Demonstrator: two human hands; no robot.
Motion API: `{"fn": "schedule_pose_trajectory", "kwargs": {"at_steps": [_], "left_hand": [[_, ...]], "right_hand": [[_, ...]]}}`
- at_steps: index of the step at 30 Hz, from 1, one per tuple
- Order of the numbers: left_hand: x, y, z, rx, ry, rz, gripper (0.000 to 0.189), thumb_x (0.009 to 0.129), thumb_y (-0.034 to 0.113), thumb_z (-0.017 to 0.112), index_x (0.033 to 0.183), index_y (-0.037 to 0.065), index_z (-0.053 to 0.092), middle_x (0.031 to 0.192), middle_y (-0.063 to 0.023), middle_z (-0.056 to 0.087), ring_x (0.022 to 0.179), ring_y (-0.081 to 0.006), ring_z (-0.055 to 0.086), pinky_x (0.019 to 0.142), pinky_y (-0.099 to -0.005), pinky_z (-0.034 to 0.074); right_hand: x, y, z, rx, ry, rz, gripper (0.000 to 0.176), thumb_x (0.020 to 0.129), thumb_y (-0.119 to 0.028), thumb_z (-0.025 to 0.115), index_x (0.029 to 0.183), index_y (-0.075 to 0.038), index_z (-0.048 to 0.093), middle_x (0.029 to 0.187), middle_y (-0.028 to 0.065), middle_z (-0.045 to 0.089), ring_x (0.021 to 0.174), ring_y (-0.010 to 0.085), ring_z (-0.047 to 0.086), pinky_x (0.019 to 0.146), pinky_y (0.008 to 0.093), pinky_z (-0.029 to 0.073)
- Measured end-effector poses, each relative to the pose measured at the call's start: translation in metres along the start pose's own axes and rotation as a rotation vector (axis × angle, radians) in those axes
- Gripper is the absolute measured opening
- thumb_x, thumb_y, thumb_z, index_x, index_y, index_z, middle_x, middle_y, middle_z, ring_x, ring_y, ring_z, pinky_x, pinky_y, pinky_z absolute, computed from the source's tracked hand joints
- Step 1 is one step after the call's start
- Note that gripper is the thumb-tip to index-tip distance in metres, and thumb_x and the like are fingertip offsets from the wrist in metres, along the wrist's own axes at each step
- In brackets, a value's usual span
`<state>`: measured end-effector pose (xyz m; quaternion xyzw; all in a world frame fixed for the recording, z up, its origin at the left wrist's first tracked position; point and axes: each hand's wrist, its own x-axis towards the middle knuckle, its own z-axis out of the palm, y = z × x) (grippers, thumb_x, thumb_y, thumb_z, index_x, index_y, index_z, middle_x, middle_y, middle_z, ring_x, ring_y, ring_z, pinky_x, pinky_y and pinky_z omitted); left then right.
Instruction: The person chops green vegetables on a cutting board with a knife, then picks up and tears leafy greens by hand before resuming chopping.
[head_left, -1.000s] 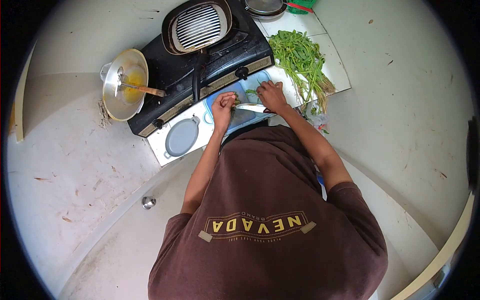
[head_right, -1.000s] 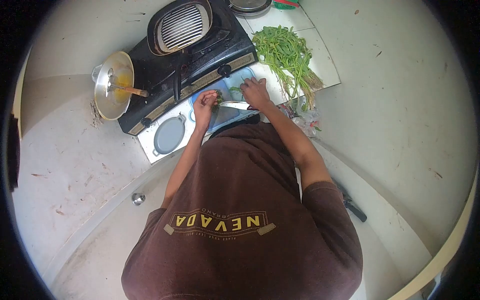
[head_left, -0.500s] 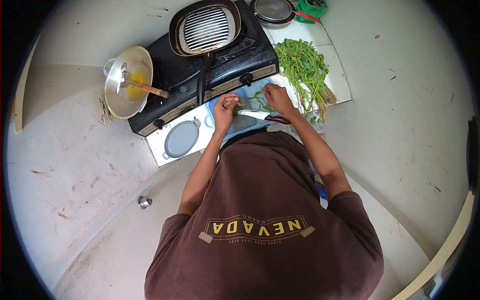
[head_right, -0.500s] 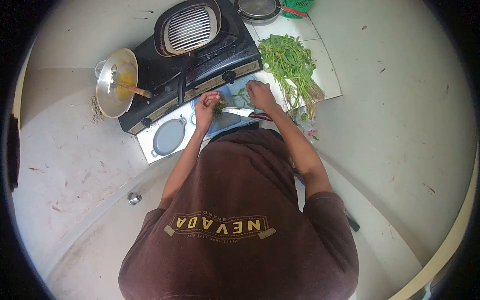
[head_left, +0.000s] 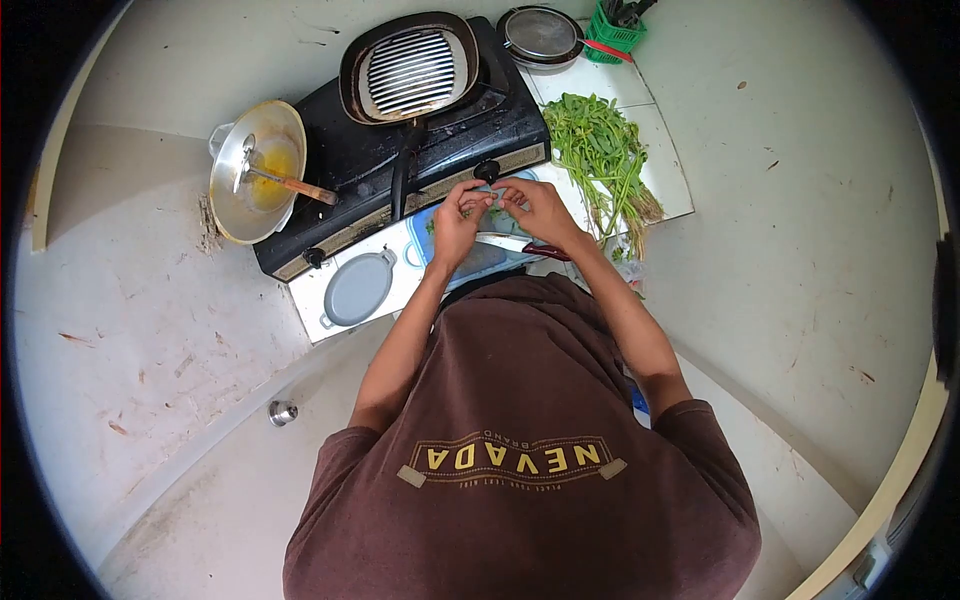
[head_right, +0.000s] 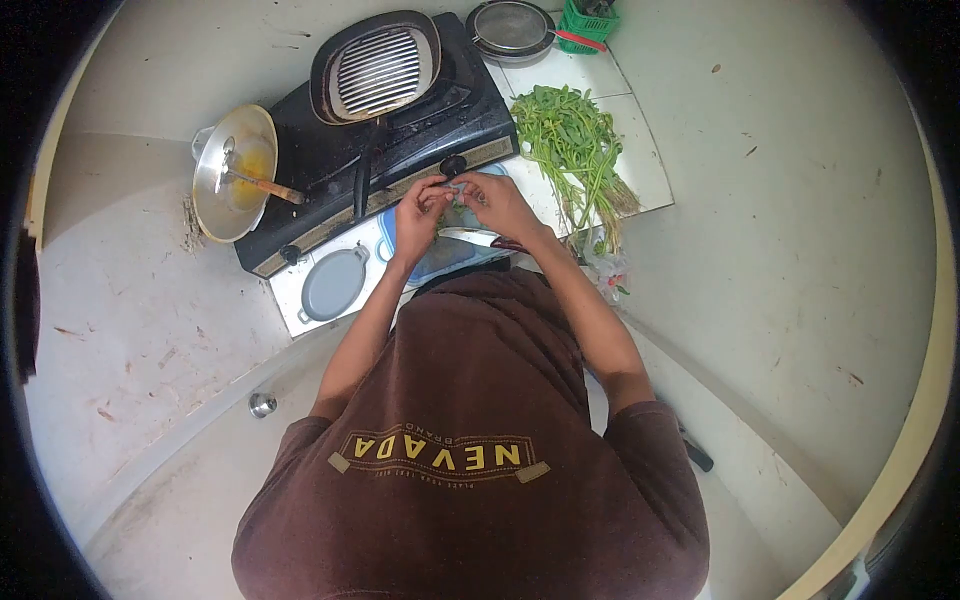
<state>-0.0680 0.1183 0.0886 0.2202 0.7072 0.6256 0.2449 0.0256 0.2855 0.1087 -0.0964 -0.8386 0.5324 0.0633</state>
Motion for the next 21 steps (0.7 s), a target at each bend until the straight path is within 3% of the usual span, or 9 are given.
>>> {"fn": "schedule_pose_trajectory", "kwargs": {"at_steps": [7,13,16,21], "left_hand": [[-0.006,0.021,-0.005,0.289,-0.082,0.09,0.032,0.096,0.004,0.067,0.127,0.002,0.06,0.102,-0.0144,0.077,0.093,-0.0213,0.074,0.084,-0.0306,0.056],[-0.004,0.013,-0.004,0.231,-0.075,0.048,0.029,0.095,0.006,0.068,0.123,0.002,0.064,0.101,-0.0136,0.077,0.093,-0.0195,0.074,0.08,-0.031,0.054],[-0.002,0.007,0.001,0.22,-0.08,0.014,0.026,0.098,0.006,0.065,0.124,0.003,0.065,0.104,-0.0116,0.076,0.099,-0.0159,0.07,0.09,-0.0317,0.053],[-0.001,0.004,0.008,0.139,-0.187,-0.005,0.019,0.098,0.008,0.065,0.116,0.002,0.068,0.099,-0.0075,0.074,0.099,-0.0135,0.068,0.092,-0.0302,0.051]], "right_hand": [[0.001,-0.005,0.0,-0.019,0.029,0.01,0.024,0.09,-0.008,0.07,0.113,-0.002,0.071,0.096,0.0162,0.075,0.086,0.0286,0.074,0.079,0.0377,0.058],[-0.002,-0.002,0.0,0.007,0.067,0.019,0.016,0.091,-0.009,0.072,0.103,0.0,0.073,0.091,0.0136,0.076,0.082,0.0237,0.074,0.077,0.0343,0.058],[-0.004,0.002,-0.002,-0.004,0.072,0.013,0.015,0.09,-0.009,0.073,0.102,0.001,0.073,0.089,0.0136,0.076,0.081,0.0236,0.074,0.077,0.0341,0.058],[-0.009,0.005,-0.011,-0.005,0.081,0.046,0.014,0.09,-0.009,0.073,0.101,0.0,0.073,0.087,0.0138,0.075,0.08,0.023,0.074,0.076,0.0344,0.058]]}}
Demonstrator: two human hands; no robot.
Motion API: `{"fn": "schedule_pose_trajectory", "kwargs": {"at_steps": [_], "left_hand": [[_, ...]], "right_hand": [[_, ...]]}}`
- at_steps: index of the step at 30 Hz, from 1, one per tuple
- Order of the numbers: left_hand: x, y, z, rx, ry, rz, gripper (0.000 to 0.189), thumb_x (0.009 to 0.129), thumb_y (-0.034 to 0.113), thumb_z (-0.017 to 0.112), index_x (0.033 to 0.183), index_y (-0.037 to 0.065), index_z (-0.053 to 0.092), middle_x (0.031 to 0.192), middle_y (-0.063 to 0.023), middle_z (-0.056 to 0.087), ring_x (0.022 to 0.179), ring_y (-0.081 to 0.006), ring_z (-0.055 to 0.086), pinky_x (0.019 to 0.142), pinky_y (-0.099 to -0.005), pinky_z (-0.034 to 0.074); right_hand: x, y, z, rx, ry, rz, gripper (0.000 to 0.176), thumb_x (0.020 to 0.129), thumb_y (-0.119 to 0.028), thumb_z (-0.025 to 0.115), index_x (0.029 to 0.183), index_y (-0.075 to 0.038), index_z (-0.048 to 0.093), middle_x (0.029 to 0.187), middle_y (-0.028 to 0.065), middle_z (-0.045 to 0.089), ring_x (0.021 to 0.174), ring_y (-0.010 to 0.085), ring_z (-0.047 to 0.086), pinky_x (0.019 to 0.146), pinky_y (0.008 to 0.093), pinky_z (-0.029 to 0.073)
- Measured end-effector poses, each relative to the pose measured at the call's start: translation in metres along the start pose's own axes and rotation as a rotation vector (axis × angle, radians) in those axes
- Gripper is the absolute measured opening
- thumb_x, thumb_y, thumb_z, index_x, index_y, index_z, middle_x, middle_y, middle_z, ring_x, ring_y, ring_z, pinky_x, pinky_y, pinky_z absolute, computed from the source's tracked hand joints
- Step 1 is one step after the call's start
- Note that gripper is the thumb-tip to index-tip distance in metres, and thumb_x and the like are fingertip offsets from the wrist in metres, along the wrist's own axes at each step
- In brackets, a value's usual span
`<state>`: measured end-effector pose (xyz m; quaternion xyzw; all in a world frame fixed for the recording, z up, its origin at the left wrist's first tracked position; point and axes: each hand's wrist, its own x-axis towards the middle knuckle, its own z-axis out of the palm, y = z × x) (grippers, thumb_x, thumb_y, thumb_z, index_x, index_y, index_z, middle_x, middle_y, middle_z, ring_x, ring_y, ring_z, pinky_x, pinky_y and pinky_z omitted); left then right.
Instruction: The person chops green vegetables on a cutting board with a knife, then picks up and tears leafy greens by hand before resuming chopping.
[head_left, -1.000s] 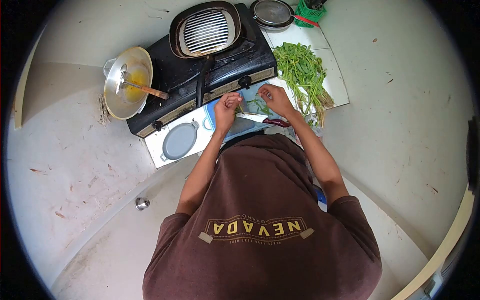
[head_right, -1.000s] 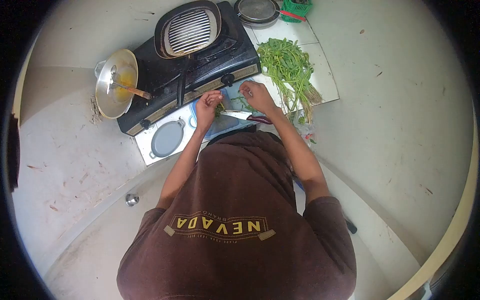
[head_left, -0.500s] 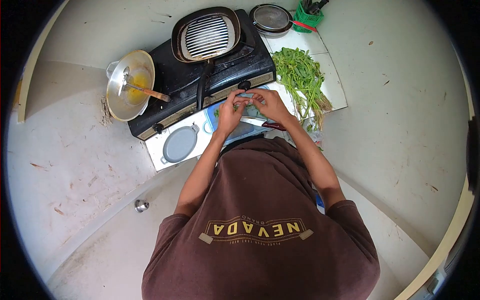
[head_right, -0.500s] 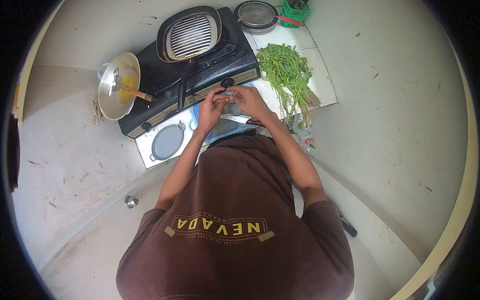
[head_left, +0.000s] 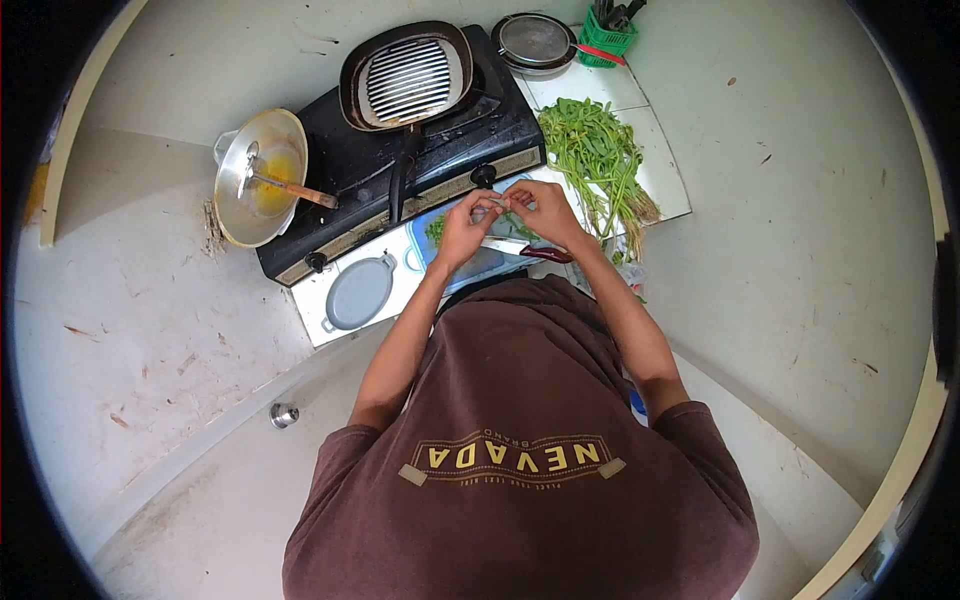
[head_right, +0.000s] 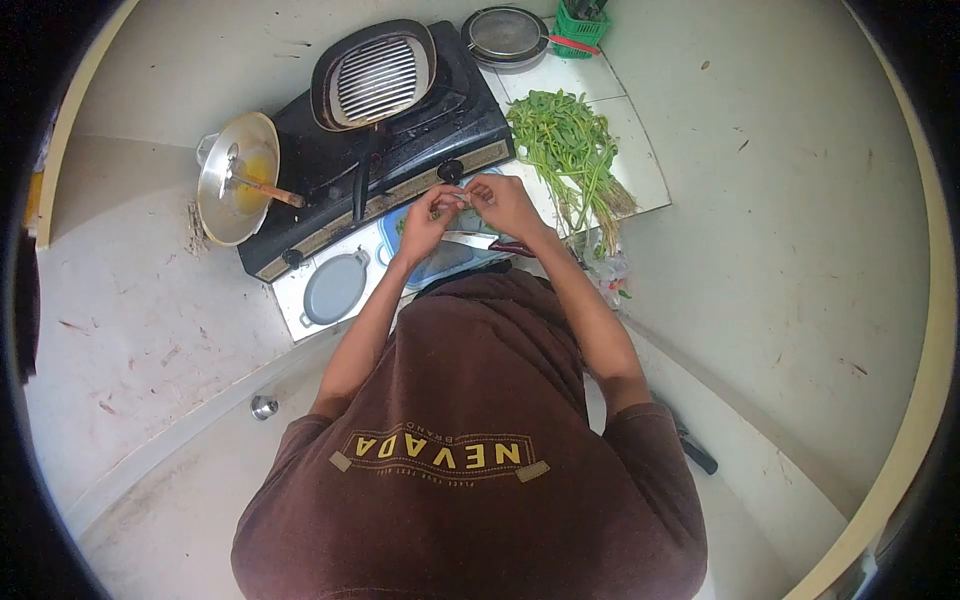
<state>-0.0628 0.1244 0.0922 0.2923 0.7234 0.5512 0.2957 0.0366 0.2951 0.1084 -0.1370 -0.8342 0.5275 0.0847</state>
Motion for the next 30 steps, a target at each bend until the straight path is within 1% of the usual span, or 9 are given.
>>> {"fn": "schedule_pose_trajectory", "kwargs": {"at_steps": [4,10,13,14,16,18,22,25,30], "left_hand": [[0.001,-0.004,0.002,0.006,-0.052,-0.022,0.015,0.098,0.008,0.065,0.111,0.0,0.067,0.098,-0.0061,0.073,0.095,-0.0123,0.067,0.089,-0.0298,0.051],[0.004,-0.011,0.007,-0.017,-0.029,-0.039,0.01,0.098,0.005,0.062,0.103,0.0,0.069,0.091,-0.0058,0.073,0.08,-0.0093,0.067,0.075,-0.0271,0.053],[0.007,-0.018,0.005,0.046,-0.065,-0.101,0.013,0.103,0.008,0.057,0.108,-0.001,0.065,0.093,-0.0046,0.07,0.086,-0.0099,0.065,0.082,-0.0263,0.05],[0.007,-0.02,0.005,-0.013,-0.029,-0.087,0.012,0.102,0.007,0.057,0.106,-0.001,0.065,0.092,-0.0047,0.07,0.082,-0.0096,0.064,0.078,-0.0256,0.051],[0.006,-0.024,0.007,-0.134,0.043,-0.055,0.01,0.1,0.003,0.057,0.104,-0.001,0.065,0.088,-0.005,0.07,0.075,-0.0089,0.063,0.071,-0.0242,0.051],[0.004,-0.028,0.004,-0.207,0.064,-0.096,0.009,0.1,0.002,0.057,0.104,-0.001,0.064,0.089,-0.0052,0.07,0.077,-0.0096,0.064,0.073,-0.024,0.051],[-0.01,-0.043,-0.005,-0.239,0.1,-0.129,0.008,0.1,0.002,0.059,0.104,-0.002,0.064,0.092,-0.0056,0.07,0.081,-0.0102,0.065,0.076,-0.0236,0.051],[-0.027,-0.057,-0.008,-0.271,0.152,-0.214,0.009,0.1,0.005,0.063,0.106,-0.002,0.065,0.093,-0.0062,0.071,0.082,-0.0107,0.066,0.076,-0.024,0.052],[-0.063,-0.061,-0.014,-0.277,0.244,-0.292,0.01,0.098,0.006,0.068,0.105,-0.001,0.066,0.095,-0.0056,0.07,0.081,-0.0117,0.066,0.079,-0.0254,0.055]], "right_hand": [[-0.003,0.001,-0.006,0.027,0.003,0.02,0.014,0.089,-0.008,0.072,0.1,-0.001,0.073,0.086,0.0141,0.075,0.08,0.0233,0.074,0.077,0.0346,0.058],[-0.006,0.006,-0.009,0.089,0.027,0.023,0.014,0.09,-0.009,0.071,0.101,-0.001,0.073,0.085,0.0132,0.076,0.08,0.0209,0.074,0.077,0.0331,0.057],[-0.01,0.024,-0.001,0.19,0.088,0.07,0.018,0.09,-0.012,0.072,0.104,-0.001,0.072,0.085,0.0131,0.075,0.079,0.0228,0.074,0.076,0.0339,0.057],[-0.012,0.035,0.003,0.238,0.119,0.092,0.019,0.09,-0.014,0.072,0.105,-0.002,0.072,0.084,0.0131,0.075,0.078,0.024,0.074,0.076,0.0344,0.057],[-0.025,0.045,0.0,-0.012,-0.02,0.091,0.026,0.089,-0.02,0.073,0.107,-0.001,0.071,0.089,0.0138,0.075,0.083,0.0278,0.073,0.079,0.0366,0.056],[-0.044,0.069,0.003,-0.298,-0.125,0.014,0.036,0.086,-0.023,0.077,0.113,-0.001,0.067,0.099,0.0147,0.071,0.096,0.031,0.07,0.086,0.0405,0.055],[-0.068,0.078,0.004,-0.517,-0.303,0.055,0.045,0.081,-0.026,0.08,0.116,-0.005,0.063,0.102,0.0126,0.071,0.101,0.0315,0.067,0.089,0.0451,0.048],[-0.073,0.084,0.01,-0.591,-0.333,0.031,0.049,0.08,-0.026,0.082,0.119,-0.006,0.061,0.102,0.0115,0.071,0.102,0.0315,0.067,0.089,0.0462,0.046],[-0.085,0.095,0.02,-0.508,-0.259,-0.006,0.046,0.086,-0.014,0.074,0.128,-0.008,0.055,0.101,0.0127,0.071,0.101,0.0334,0.066,0.089,0.0465,0.045]]}}
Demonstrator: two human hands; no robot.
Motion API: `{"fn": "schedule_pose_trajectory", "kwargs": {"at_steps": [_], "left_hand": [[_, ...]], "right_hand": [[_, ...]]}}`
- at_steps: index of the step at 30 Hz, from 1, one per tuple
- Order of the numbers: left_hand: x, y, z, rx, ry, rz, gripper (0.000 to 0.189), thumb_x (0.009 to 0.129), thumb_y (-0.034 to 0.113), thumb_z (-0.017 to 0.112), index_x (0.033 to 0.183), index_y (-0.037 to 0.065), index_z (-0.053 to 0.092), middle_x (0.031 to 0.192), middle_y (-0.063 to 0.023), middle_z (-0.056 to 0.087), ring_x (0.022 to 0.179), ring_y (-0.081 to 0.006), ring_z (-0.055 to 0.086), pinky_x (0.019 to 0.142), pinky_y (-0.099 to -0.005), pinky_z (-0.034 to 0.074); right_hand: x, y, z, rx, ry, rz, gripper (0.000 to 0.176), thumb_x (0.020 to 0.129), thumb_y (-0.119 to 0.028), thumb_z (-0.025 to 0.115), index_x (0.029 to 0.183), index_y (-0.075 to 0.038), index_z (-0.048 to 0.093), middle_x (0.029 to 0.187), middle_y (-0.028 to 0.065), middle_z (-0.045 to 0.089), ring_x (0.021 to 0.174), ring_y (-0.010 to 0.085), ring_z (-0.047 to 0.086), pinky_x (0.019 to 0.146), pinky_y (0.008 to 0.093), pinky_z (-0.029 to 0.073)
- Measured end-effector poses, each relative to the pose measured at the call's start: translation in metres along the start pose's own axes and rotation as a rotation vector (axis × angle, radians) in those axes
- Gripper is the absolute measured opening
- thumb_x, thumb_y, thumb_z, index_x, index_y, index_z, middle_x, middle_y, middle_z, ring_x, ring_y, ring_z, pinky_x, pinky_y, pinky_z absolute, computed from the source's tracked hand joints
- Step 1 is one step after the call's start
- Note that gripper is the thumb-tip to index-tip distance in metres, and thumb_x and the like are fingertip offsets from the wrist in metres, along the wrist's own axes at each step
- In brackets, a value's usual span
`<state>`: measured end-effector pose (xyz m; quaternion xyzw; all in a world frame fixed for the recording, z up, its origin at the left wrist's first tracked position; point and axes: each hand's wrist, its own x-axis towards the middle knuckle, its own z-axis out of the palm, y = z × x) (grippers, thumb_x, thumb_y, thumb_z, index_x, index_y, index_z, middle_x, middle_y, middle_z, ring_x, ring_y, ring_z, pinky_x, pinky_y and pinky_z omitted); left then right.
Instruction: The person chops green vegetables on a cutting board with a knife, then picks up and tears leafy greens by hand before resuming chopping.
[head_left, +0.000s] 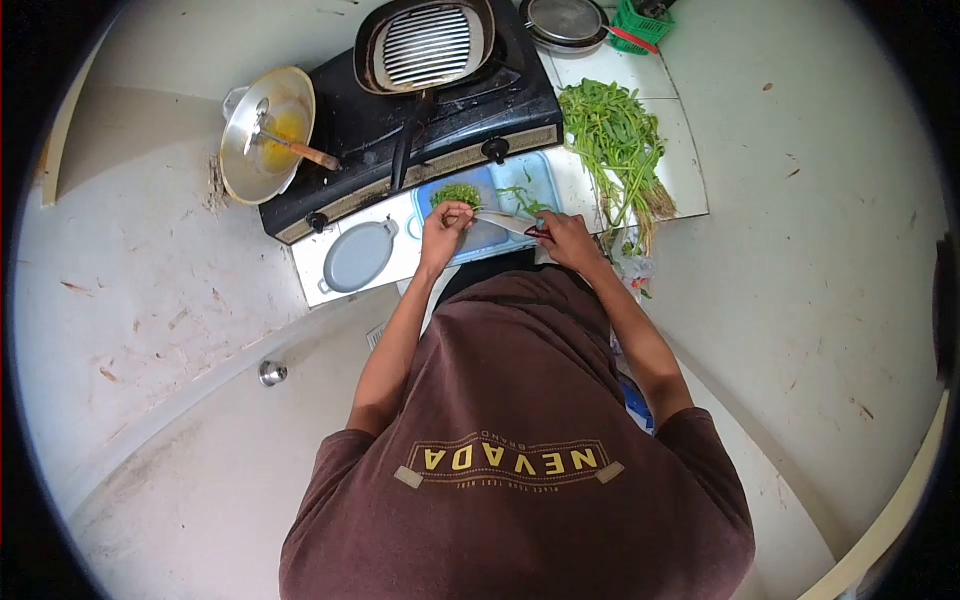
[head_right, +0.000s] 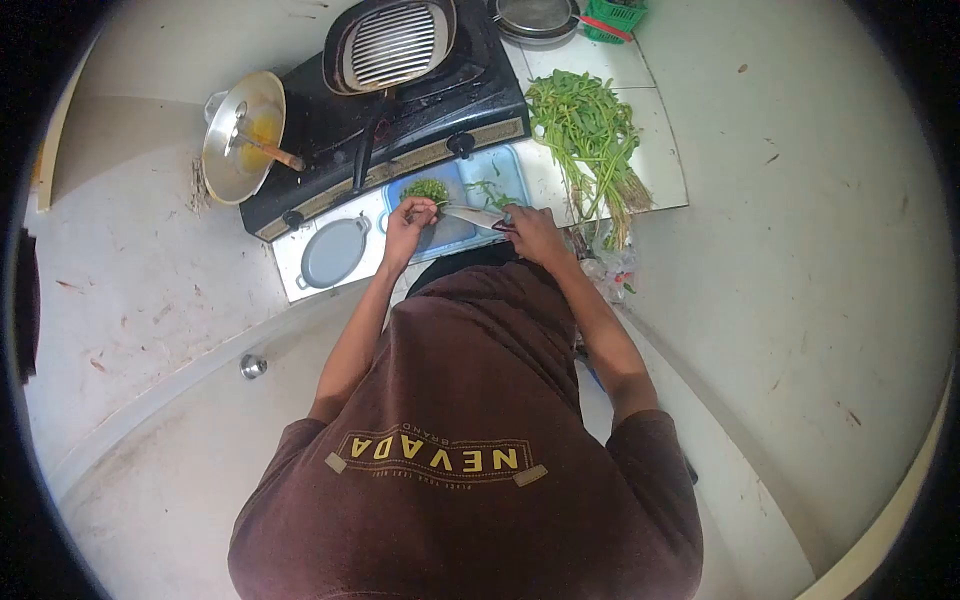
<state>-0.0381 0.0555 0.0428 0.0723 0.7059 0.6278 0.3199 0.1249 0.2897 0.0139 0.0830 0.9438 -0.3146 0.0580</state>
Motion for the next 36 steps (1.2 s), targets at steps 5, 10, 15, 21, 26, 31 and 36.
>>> {"fn": "schedule_pose_trajectory", "kwargs": {"at_steps": [5,10,15,21,26,31,36], "left_hand": [[-0.025,-0.019,-0.018,0.042,0.076,-0.059,0.014,0.098,0.01,0.069,0.108,0.001,0.066,0.096,-0.0041,0.066,0.084,-0.0117,0.063,0.081,-0.0258,0.05],[-0.047,-0.033,-0.042,0.207,0.108,-0.071,0.013,0.099,0.01,0.067,0.107,0.001,0.065,0.096,-0.0028,0.065,0.077,-0.01,0.06,0.07,-0.0244,0.05],[-0.053,-0.023,-0.054,0.369,0.195,-0.025,0.007,0.093,0.004,0.07,0.099,0.002,0.068,0.09,-0.0059,0.069,0.077,-0.0117,0.064,0.072,-0.0269,0.051],[-0.042,-0.061,-0.057,0.374,0.29,0.042,0.008,0.092,0.004,0.071,0.099,0.002,0.069,0.091,-0.0083,0.071,0.083,-0.0156,0.067,0.079,-0.0304,0.052],[-0.043,-0.066,-0.049,0.539,0.342,0.205,0.009,0.09,0.0,0.068,0.098,0.001,0.068,0.092,-0.0138,0.069,0.086,-0.0261,0.069,0.08,-0.0364,0.054],[-0.044,-0.053,-0.045,0.604,0.301,0.253,0.011,0.09,-0.001,0.063,0.099,0.001,0.068,0.093,-0.0173,0.064,0.089,-0.0362,0.067,0.081,-0.0443,0.053],[-0.043,-0.058,-0.054,0.727,0.196,0.336,0.011,0.09,0.001,0.063,0.1,0.001,0.067,0.093,-0.0194,0.059,0.088,-0.0398,0.063,0.078,-0.0477,0.051]], "right_hand": [[-0.02,-0.008,-0.007,0.3,0.035,0.065,0.043,0.091,-0.006,0.066,0.132,-0.006,0.051,0.106,0.0176,0.067,0.103,0.039,0.063,0.091,0.048,0.048],[-0.037,-0.014,-0.01,0.482,0.001,0.127,0.041,0.093,-0.005,0.064,0.131,-0.005,0.05,0.102,0.0196,0.066,0.101,0.0408,0.064,0.089,0.0489,0.049],[-0.04,-0.026,0.002,0.452,0.079,0.061,0.035,0.097,-0.012,0.064,0.128,-0.002,0.052,0.1,0.0211,0.068,0.094,0.0403,0.067,0.083,0.0466,0.052],[-0.022,-0.046,0.004,0.364,0.0,0.058,0.03,0.1,-0.024,0.064,0.112,0.003,0.058,0.094,0.0251,0.069,0.091,0.0429,0.068,0.08,0.0478,0.053],[-0.003,-0.072,0.017,0.226,-0.092,0.01,0.032,0.102,-0.029,0.059,0.102,0.003,0.058,0.079,0.0267,0.068,0.077,0.047,0.068,0.069,0.0532,0.054],[0.014,-0.096,0.044,-0.03,-0.225,-0.016,0.041,0.105,-0.037,0.05,0.106,0.004,0.054,0.069,0.0255,0.067,0.068,0.0476,0.067,0.062,0.0563,0.054],[0.018,-0.106,0.062,-0.115,-0.233,-0.035,0.043,0.105,-0.038,0.049,0.108,0.004,0.052,0.066,0.0246,0.066,0.065,0.0468,0.067,0.059,0.0563,0.054]]}}
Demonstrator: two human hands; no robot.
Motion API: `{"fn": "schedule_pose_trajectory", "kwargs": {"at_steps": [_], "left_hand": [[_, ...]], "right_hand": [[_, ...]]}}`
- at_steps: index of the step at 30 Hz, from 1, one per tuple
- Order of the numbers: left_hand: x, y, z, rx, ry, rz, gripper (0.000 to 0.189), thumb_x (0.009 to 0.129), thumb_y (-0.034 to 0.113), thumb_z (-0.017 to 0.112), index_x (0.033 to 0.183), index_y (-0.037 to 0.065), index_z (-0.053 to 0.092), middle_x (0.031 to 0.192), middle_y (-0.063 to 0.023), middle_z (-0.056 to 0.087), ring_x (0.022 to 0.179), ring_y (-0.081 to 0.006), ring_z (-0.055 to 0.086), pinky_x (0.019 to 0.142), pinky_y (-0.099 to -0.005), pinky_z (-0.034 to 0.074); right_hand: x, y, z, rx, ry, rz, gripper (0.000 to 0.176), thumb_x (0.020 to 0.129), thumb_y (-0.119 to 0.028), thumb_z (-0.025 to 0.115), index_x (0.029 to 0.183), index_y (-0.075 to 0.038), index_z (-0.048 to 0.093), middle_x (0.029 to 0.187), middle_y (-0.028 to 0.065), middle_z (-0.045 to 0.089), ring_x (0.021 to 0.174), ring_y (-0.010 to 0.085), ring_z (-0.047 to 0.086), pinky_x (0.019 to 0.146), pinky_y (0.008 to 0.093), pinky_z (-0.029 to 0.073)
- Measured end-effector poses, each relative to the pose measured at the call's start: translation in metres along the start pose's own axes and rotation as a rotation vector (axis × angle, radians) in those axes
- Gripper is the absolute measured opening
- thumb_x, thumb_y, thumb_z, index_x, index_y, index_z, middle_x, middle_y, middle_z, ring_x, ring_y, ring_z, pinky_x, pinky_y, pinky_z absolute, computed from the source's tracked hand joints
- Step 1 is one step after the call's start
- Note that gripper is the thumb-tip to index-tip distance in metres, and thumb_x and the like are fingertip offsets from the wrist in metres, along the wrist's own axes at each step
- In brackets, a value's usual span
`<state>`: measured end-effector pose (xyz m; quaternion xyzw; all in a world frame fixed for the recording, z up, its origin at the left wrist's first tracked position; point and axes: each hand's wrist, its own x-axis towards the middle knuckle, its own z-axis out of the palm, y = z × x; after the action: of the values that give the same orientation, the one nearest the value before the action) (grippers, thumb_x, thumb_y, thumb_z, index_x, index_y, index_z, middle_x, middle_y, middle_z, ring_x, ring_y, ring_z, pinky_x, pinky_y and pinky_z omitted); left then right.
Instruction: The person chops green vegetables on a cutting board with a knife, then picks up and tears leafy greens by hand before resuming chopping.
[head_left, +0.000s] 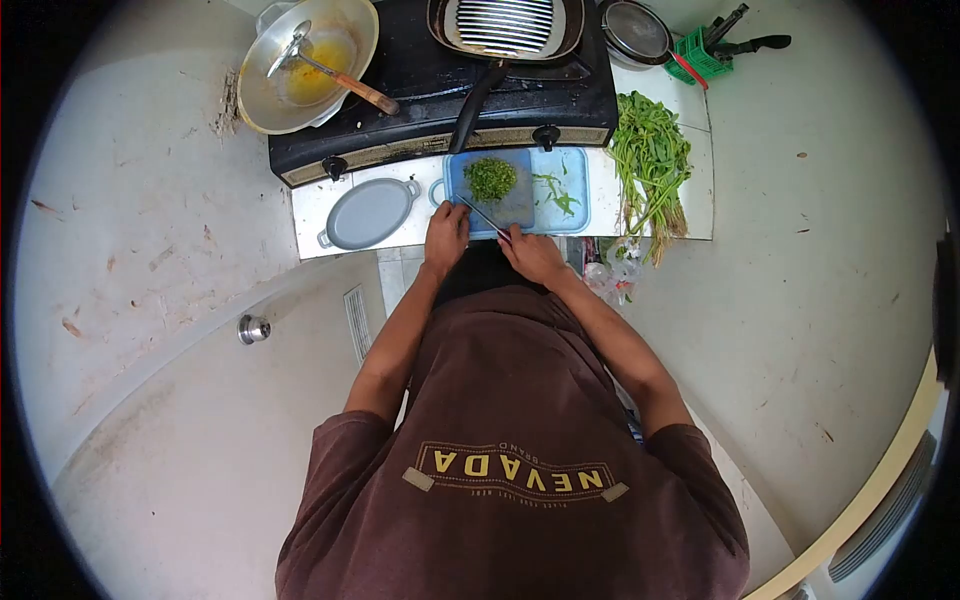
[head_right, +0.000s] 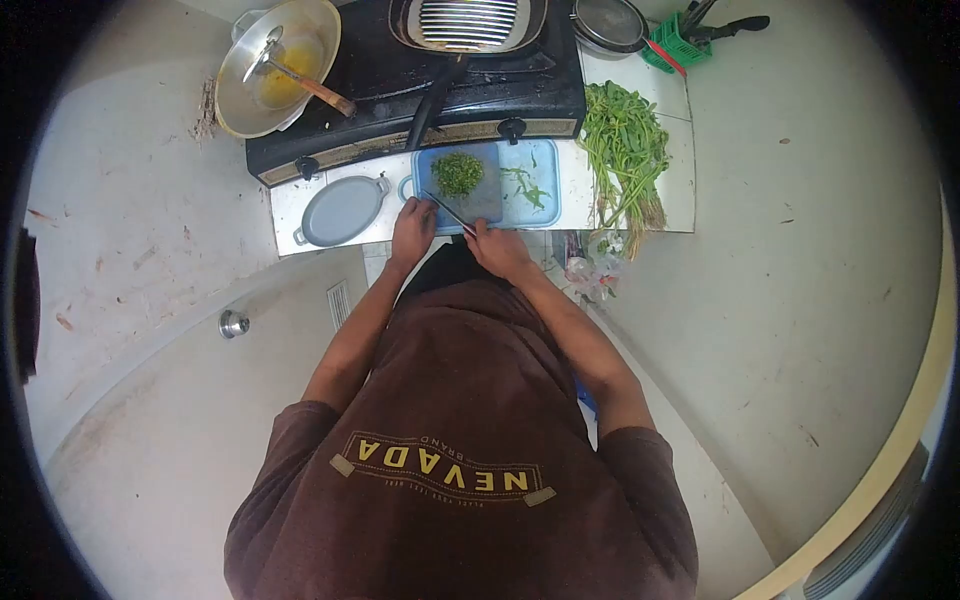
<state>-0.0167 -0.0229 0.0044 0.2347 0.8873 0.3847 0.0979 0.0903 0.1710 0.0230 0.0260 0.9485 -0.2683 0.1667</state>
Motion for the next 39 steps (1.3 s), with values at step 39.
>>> {"fn": "schedule_pose_trajectory", "kwargs": {"at_steps": [39], "left_hand": [[-0.002,-0.017,0.007,-0.083,0.059,0.089,0.012,0.087,0.001,0.065,0.099,0.0,0.068,0.093,-0.018,0.064,0.091,-0.0392,0.064,0.081,-0.0462,0.053]], "right_hand": [[-0.001,-0.014,0.017,-0.12,0.034,0.089,0.043,0.103,-0.037,0.051,0.114,0.004,0.059,0.072,0.0236,0.07,0.068,0.0432,0.07,0.064,0.0538,0.057]]}}
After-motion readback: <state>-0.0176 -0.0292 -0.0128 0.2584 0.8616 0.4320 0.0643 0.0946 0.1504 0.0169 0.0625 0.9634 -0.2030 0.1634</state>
